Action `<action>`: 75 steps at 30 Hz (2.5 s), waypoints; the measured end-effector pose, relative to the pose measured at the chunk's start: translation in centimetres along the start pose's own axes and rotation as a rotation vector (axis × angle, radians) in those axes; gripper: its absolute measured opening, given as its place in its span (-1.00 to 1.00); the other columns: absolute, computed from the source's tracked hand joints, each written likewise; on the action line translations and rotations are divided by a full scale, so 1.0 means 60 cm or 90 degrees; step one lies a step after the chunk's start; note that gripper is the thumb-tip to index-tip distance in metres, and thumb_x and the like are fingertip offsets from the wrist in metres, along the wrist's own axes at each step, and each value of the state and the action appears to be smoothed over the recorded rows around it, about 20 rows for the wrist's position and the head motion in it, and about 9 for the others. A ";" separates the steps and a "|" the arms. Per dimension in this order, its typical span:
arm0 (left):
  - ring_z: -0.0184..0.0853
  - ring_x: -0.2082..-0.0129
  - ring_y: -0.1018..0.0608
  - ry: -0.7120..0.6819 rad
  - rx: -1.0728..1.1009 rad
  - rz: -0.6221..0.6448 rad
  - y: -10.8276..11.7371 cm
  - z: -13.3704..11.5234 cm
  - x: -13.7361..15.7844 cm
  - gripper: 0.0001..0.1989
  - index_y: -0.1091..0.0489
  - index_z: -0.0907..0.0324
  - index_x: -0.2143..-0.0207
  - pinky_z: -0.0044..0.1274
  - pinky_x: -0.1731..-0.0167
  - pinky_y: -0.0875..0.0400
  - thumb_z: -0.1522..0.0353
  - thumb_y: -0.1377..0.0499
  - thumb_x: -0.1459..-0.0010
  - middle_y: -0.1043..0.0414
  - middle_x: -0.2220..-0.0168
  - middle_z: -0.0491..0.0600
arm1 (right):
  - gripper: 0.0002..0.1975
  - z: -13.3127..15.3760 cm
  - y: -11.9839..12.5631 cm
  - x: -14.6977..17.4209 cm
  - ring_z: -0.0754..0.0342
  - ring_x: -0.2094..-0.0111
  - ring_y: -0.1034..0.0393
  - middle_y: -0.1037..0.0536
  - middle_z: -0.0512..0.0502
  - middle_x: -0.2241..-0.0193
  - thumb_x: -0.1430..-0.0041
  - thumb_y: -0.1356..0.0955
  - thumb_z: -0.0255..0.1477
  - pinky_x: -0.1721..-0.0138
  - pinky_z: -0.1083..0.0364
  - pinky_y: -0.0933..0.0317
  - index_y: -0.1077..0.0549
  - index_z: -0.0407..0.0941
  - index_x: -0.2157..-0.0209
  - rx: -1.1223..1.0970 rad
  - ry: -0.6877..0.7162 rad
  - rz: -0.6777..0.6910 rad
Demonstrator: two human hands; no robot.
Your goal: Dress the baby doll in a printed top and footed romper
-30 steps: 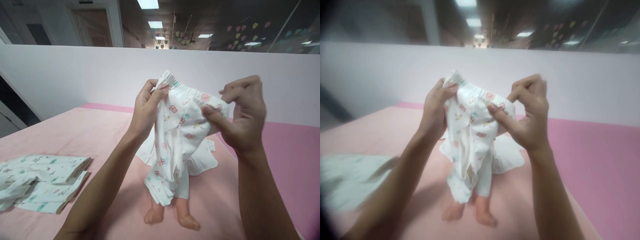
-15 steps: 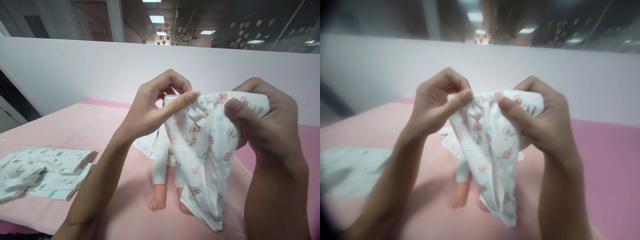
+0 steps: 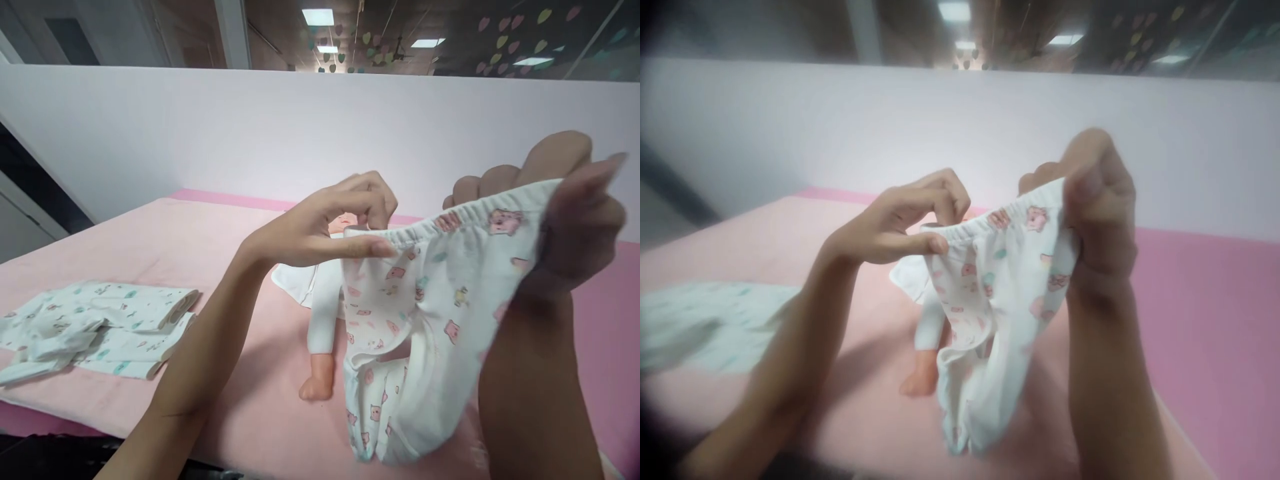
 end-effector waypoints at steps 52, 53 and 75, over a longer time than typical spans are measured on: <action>-0.25 0.32 -0.59 0.174 0.153 -0.102 0.002 0.081 0.015 -0.58 -0.40 0.07 0.20 -0.45 0.38 -0.52 -0.08 -0.28 -0.24 -0.46 0.32 -0.04 | -0.54 -0.074 -0.089 0.056 -0.09 0.13 -0.59 -0.67 -0.07 0.16 -0.07 -0.60 -0.14 0.23 0.07 -0.47 -0.61 -0.02 0.03 -0.015 -0.358 0.579; -0.22 0.29 -0.60 0.183 0.165 -0.090 -0.003 0.085 0.015 -0.56 -0.41 0.08 0.20 -0.44 0.36 -0.53 -0.09 -0.26 -0.25 -0.48 0.31 -0.02 | -0.55 -0.074 -0.088 0.055 -0.09 0.12 -0.58 -0.67 -0.07 0.16 -0.07 -0.59 -0.15 0.23 0.07 -0.47 -0.61 -0.02 0.04 -0.011 -0.355 0.558; -0.19 0.32 -0.62 0.196 0.164 -0.056 0.008 0.119 0.039 -0.40 -0.43 0.09 0.18 -0.42 0.42 -0.53 -0.19 -0.37 -0.04 -0.43 0.34 -0.03 | -0.52 -0.084 -0.066 0.039 -0.07 0.26 -0.58 -0.62 -0.05 0.33 -0.23 -0.47 0.03 0.27 0.04 -0.47 -0.58 -0.03 0.01 -0.123 -0.259 0.298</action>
Point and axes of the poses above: each hand's wrist, its own x-axis away from the middle knuckle, its own y-axis out of the back of the hand, z = x × y, the point moved 4 cm from there along -x, towards the middle knuckle
